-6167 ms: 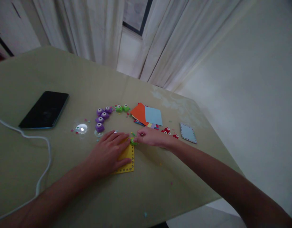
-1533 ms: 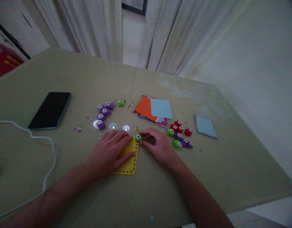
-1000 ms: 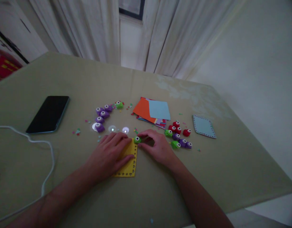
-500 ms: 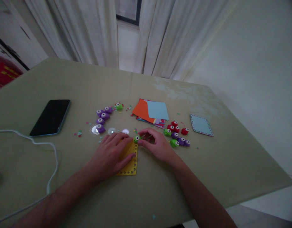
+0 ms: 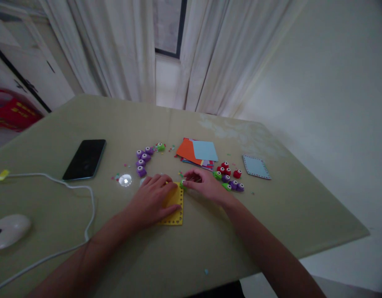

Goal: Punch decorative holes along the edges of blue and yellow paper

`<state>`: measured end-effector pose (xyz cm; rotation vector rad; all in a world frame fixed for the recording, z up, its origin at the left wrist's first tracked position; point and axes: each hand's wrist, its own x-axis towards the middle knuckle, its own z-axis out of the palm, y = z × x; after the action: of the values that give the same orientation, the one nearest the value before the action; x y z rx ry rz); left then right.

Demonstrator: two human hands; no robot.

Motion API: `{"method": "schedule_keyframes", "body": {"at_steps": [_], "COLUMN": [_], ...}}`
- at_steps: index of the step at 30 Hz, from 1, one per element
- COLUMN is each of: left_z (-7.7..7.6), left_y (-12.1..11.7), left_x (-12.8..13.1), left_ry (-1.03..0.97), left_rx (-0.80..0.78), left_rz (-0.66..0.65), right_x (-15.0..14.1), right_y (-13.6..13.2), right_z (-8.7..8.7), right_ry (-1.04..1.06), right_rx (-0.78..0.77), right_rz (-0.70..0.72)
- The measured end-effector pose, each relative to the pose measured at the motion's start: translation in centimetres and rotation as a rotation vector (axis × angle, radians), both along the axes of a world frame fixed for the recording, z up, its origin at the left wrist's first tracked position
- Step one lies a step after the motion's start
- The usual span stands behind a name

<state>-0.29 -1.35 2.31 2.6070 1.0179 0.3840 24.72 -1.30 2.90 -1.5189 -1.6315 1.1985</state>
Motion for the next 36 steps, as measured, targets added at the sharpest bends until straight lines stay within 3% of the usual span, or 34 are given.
{"method": "schedule_keyframes", "body": {"at_steps": [9, 23, 36], "left_z": [-0.3, -0.5, -0.5], "left_y": [0.2, 0.2, 0.0], "left_x": [0.1, 0.3, 0.5], "left_ry": [0.008, -0.043, -0.049], "left_rx": [-0.026, -0.023, -0.038], "left_rz": [-0.019, -0.024, -0.020], "right_x": [-0.2, 0.0, -0.8], "right_y": [0.3, 1.2, 2.6], "right_z": [0.8, 0.4, 2.6], "right_ry": [-0.074, -0.074, -0.127], "right_rx": [-0.027, -0.090, -0.273], "right_rz": [0.073, 0.012, 0.067]}}
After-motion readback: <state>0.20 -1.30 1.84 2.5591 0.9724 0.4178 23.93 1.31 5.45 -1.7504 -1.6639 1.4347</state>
